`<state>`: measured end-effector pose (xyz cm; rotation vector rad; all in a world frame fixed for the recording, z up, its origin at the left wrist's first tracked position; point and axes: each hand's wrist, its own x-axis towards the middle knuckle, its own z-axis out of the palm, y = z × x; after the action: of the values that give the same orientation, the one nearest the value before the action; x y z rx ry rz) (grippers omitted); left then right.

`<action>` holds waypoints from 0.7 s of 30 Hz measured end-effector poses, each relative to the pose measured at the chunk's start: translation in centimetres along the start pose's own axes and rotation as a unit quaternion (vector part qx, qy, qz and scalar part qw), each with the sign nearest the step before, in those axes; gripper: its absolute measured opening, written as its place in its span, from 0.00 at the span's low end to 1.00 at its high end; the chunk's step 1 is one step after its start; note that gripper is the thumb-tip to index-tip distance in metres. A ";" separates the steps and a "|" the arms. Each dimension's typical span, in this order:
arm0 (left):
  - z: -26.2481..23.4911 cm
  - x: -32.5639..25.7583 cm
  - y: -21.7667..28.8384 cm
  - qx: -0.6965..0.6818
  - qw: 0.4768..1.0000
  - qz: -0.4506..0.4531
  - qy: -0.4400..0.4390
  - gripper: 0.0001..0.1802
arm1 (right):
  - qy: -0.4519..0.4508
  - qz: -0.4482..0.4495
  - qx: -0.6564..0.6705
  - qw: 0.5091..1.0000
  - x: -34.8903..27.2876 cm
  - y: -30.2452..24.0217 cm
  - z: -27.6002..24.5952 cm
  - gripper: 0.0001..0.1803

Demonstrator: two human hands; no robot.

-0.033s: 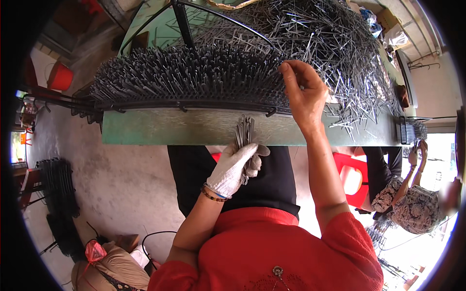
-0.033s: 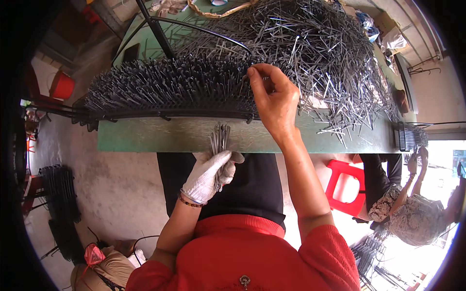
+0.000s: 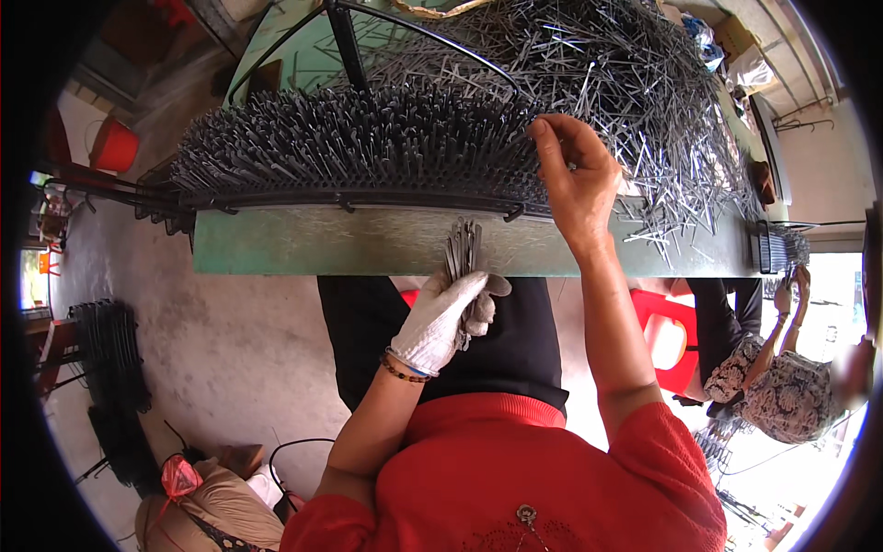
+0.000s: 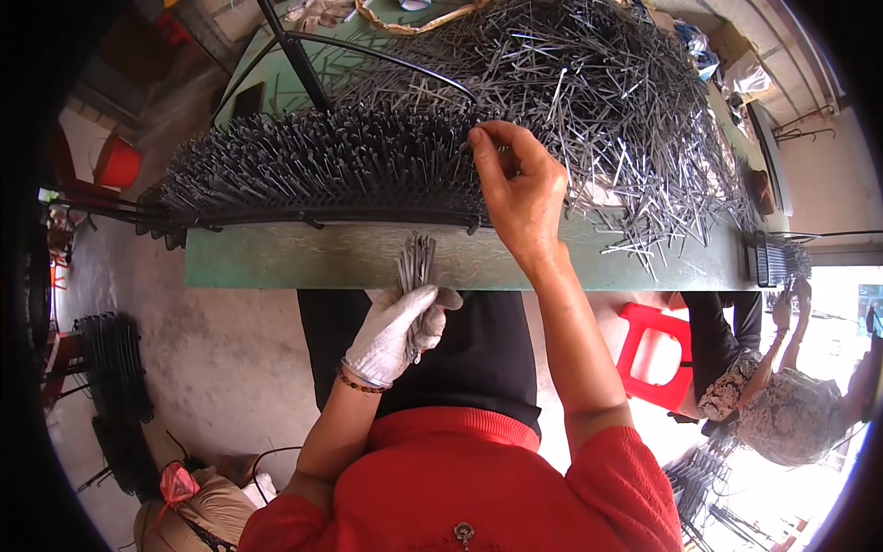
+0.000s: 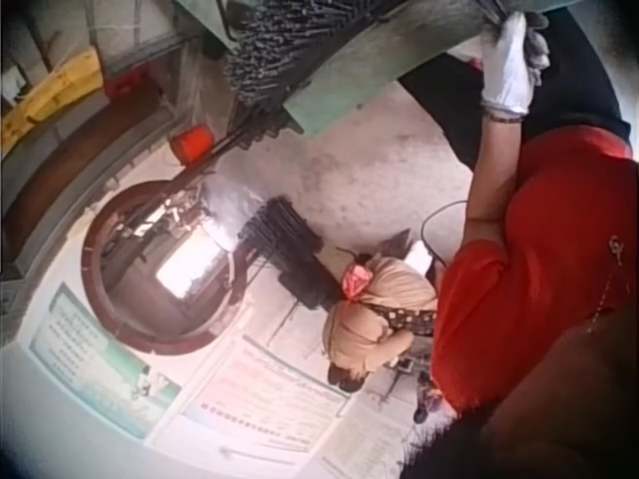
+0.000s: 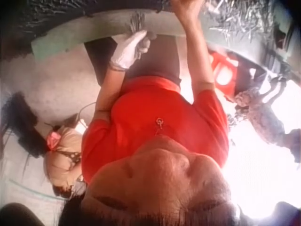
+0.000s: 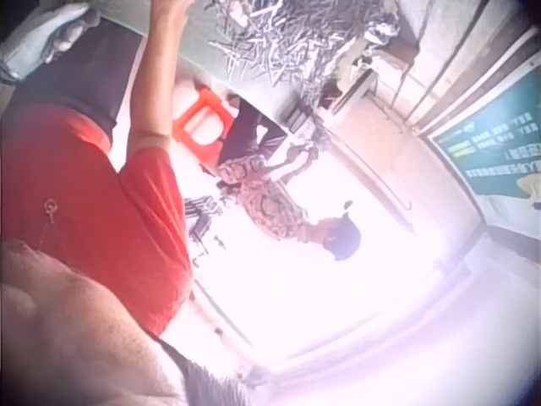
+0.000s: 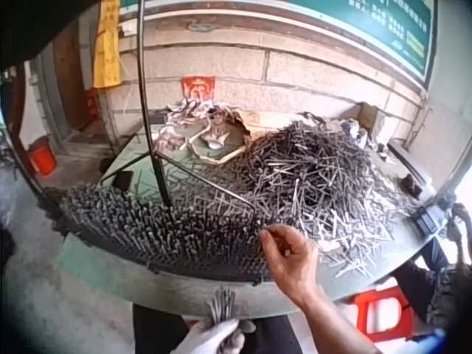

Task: Sorting and placing small metal pins into a specialized grid rack.

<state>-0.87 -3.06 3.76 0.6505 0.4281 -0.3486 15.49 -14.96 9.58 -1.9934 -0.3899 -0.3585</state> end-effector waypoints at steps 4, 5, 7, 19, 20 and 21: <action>0.9 -0.3 0.7 -0.008 1.000 0.023 0.018 0.10 | 0.011 -0.013 0.010 1.000 -0.3 0.3 0.2 0.08; 1.1 -0.4 0.8 -0.001 0.999 0.027 0.027 0.10 | 0.010 -0.019 0.003 1.000 -0.4 0.3 0.2 0.08; 1.0 -0.3 0.6 -0.008 0.999 0.029 0.034 0.10 | 0.016 -0.033 0.001 0.999 -0.5 0.2 0.3 0.08; 0.2 -0.2 0.3 0.005 0.999 0.022 0.043 0.10 | 0.010 -0.089 -0.037 0.995 -0.9 -1.2 1.2 0.05; 0.2 -0.2 0.2 0.026 0.998 0.024 0.046 0.10 | -0.009 -0.114 -0.068 0.991 -0.9 -0.9 1.4 0.05; 0.3 -0.2 0.3 0.026 0.998 0.025 0.046 0.10 | -0.027 -0.140 -0.098 0.985 -0.8 -0.6 1.5 0.05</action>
<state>-0.86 -2.96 4.25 0.7290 0.4910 -0.2848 14.59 -13.40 9.10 -2.1473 -0.6953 -0.5367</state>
